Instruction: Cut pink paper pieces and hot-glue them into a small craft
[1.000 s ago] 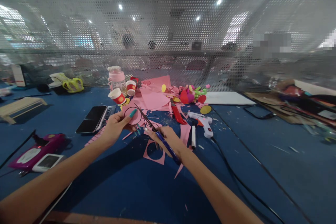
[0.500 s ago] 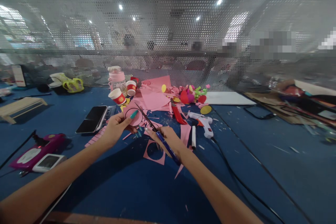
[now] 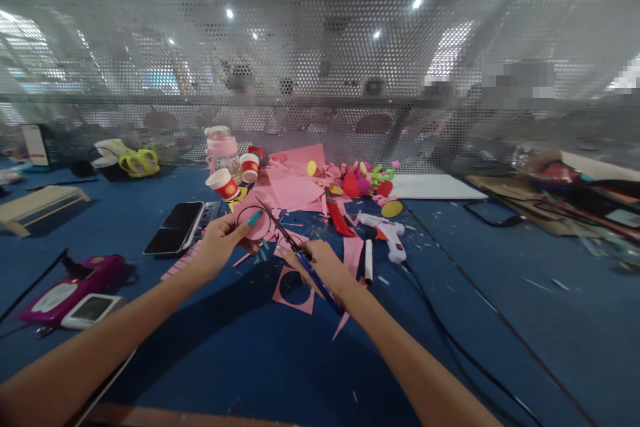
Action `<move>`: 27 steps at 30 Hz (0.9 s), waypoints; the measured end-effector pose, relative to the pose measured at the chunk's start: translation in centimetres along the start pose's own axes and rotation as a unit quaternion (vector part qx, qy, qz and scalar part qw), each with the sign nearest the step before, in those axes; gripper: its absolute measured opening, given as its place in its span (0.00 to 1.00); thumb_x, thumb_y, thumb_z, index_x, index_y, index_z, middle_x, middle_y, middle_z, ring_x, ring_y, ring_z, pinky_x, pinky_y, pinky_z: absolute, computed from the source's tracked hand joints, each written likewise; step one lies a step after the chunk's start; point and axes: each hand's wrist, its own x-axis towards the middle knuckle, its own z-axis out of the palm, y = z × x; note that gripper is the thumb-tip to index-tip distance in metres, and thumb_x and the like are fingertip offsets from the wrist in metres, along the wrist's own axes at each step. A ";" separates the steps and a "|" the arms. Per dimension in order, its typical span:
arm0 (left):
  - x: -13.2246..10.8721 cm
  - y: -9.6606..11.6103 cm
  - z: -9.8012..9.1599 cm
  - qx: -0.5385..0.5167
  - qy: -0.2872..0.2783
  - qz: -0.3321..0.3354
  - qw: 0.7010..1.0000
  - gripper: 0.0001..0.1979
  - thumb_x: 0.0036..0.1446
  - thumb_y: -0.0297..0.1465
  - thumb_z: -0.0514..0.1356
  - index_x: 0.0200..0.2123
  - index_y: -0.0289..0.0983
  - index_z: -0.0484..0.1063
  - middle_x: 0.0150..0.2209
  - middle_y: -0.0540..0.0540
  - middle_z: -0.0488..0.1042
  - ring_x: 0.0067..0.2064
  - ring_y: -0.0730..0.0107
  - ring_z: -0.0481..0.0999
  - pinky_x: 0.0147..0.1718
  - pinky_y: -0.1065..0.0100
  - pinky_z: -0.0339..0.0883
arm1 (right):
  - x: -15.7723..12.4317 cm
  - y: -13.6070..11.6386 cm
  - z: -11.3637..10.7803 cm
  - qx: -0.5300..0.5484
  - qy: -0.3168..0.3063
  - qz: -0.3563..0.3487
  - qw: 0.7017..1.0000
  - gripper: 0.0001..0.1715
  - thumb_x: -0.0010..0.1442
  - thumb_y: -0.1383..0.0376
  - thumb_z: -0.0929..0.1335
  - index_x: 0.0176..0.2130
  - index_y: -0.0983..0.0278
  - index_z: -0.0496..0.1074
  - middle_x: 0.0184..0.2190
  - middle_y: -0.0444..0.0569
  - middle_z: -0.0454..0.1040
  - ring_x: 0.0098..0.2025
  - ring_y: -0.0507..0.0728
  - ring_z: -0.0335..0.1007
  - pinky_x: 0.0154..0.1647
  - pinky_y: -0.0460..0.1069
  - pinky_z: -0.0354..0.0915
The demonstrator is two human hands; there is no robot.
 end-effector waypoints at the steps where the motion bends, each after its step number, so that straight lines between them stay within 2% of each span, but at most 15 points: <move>1: 0.0 0.0 0.0 -0.001 0.000 0.003 1.000 0.17 0.42 0.43 0.61 0.23 0.35 0.65 0.15 0.52 0.71 0.17 0.70 0.72 0.19 0.70 0.68 | 0.0 0.1 0.0 -0.001 -0.001 -0.002 1.000 0.23 0.50 0.49 0.63 0.20 0.65 0.62 0.10 0.41 0.58 0.14 0.48 0.56 0.17 0.44 0.54; 10: 0.2 -0.5 -0.3 -0.014 -0.014 0.020 1.000 0.15 0.46 0.42 0.59 0.23 0.35 0.65 0.15 0.53 0.69 0.17 0.72 0.71 0.19 0.71 0.68 | 0.3 0.8 0.5 -0.006 0.022 -0.020 1.000 0.24 0.50 0.48 0.64 0.18 0.64 0.59 0.10 0.41 0.59 0.13 0.48 0.57 0.16 0.44 0.55; 16: 0.3 -0.6 -0.3 -0.005 -0.007 0.025 1.000 0.14 0.48 0.41 0.58 0.24 0.36 0.64 0.15 0.54 0.69 0.16 0.74 0.69 0.17 0.73 0.66 | 0.1 0.7 0.6 0.011 0.013 -0.026 1.000 0.23 0.52 0.49 0.62 0.19 0.64 0.60 0.10 0.42 0.62 0.13 0.48 0.59 0.17 0.43 0.57; 27: 0.0 -0.3 -0.2 0.009 -0.011 0.034 0.999 0.15 0.49 0.42 0.57 0.22 0.36 0.63 0.13 0.54 0.67 0.15 0.75 0.68 0.17 0.73 0.64 | 0.1 0.7 0.5 -0.008 0.013 -0.026 1.000 0.24 0.52 0.49 0.62 0.18 0.64 0.58 0.10 0.41 0.59 0.14 0.48 0.57 0.18 0.43 0.56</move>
